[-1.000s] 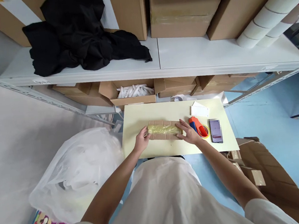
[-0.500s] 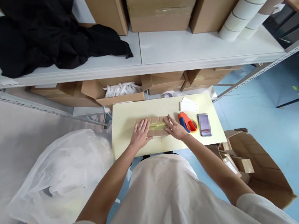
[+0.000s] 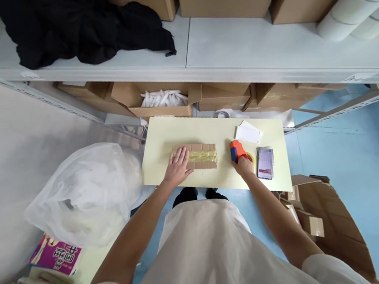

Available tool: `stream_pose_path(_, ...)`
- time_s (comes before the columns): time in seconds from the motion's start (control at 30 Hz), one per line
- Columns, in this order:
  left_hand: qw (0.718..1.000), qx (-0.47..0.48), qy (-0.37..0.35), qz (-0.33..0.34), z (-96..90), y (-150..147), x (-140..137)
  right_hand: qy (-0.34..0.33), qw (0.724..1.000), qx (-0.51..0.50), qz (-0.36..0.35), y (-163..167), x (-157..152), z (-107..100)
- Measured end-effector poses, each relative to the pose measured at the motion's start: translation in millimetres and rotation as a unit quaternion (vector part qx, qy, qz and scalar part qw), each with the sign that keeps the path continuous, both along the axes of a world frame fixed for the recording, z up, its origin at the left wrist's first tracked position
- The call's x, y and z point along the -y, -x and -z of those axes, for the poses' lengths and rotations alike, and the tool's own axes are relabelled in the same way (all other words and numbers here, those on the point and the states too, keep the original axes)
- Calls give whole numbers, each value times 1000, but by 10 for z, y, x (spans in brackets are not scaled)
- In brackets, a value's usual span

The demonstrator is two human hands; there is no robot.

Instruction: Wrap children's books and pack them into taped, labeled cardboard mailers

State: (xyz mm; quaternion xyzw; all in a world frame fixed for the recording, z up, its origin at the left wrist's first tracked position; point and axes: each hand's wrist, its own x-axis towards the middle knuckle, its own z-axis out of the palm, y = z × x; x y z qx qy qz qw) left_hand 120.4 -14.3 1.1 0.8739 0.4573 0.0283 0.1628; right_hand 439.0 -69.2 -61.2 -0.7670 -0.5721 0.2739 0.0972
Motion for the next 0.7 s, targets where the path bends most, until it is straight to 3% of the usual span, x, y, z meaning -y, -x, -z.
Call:
stream_pose_path(0.1, 1000, 9, 2, 9, 21, 29, 8, 14, 997, 33, 71, 17, -27, -174)
stream_pose_path(0.17, 1000, 19, 2, 14, 37, 59, -2, -23, 997, 12, 78, 29, -47, -421)
stream_pose_path(0.3, 999, 47, -1, 22, 52, 138, -46, -139, 972, -157, 100, 227, -236, -1043)
stream_pose_path(0.4, 997, 64, -5, 38, 48, 214, -76, -142, 945, -286, 75, 561, -481, -1357)
stream_pose_path(0.53, 996, 71, -8, 55, 30, 318, -82, -56, 944, -325, 21, 941, -702, -1416)
stream_pose_path(0.7, 990, 128, 46, 44, -79, 375, -80, -14, 962, -273, 13, 1008, -700, -1313)
